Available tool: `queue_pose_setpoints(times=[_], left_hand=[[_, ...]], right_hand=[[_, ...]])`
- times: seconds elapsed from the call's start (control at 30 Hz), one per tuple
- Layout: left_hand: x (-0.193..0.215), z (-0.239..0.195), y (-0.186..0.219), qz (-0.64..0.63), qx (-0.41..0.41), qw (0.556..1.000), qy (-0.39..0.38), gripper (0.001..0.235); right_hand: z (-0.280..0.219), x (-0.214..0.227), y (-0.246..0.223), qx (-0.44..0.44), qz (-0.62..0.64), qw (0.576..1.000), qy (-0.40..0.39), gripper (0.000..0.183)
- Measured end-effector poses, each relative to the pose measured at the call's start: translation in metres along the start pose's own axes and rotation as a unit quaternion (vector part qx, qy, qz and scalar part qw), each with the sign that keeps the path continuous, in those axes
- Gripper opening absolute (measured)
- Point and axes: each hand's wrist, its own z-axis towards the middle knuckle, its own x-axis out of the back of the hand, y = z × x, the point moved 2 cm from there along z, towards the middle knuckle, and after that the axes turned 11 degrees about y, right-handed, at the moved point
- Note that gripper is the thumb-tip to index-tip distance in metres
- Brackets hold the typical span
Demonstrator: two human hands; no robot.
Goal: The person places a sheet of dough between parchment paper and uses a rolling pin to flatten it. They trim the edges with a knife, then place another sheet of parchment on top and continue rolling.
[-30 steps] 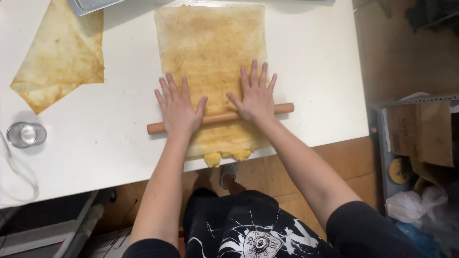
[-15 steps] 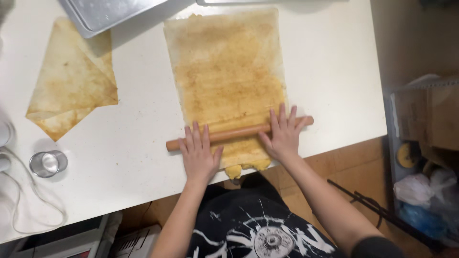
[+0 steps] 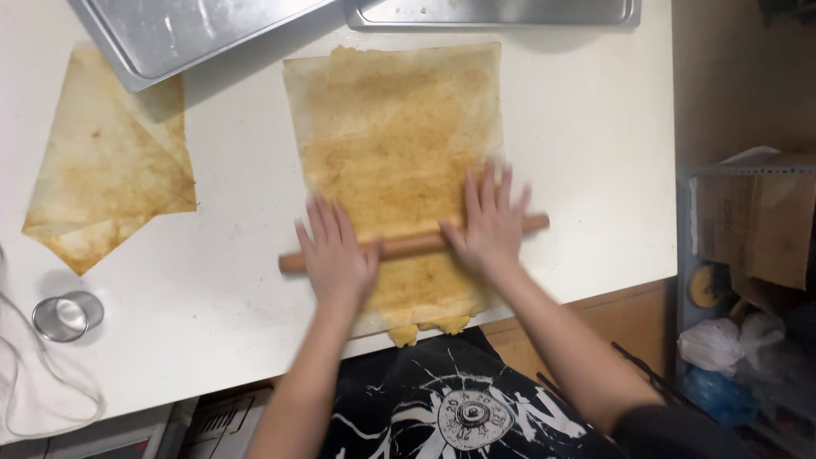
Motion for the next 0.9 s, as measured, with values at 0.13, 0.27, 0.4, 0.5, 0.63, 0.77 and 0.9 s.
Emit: queue_pose_setpoints(times=[0.13,0.27,0.4,0.5,0.63,0.77,0.9], left_hand=[[-0.020,0.014,-0.009,-0.034,0.005,0.999,0.025,0.101],[0.001,-0.030,0.003,-0.019,0.001,0.999,-0.048,0.102],[-0.006,0.013,-0.002,0.006,-0.008,0.999,-0.039,0.101],[-0.026,0.045,-0.012,-0.058,0.003,0.998,0.016,0.100],[-0.035,-0.030,-0.012,0.031,-0.011,0.996,-0.081,0.103],[-0.023,-0.107,-0.009,-0.079,-0.029,0.994,-0.066,0.107],[-0.028,-0.006,-0.011,-0.019,-0.029,0.998,-0.060,0.101]], right_hand=[[0.018,-0.018,0.009,0.012,0.008,1.000,0.010,0.096],[-0.028,-0.003,-0.003,0.024,-0.051,0.997,-0.048,0.100],[0.011,-0.006,-0.003,-0.040,0.031,0.997,-0.050,0.105],[0.048,-0.026,0.007,-0.042,0.043,0.998,-0.015,0.099],[-0.025,-0.042,0.014,-0.021,-0.028,0.995,-0.090,0.103],[-0.108,-0.033,0.010,0.052,0.065,0.996,0.026,0.110],[-0.005,-0.032,0.008,-0.011,0.017,0.998,-0.065,0.106]])
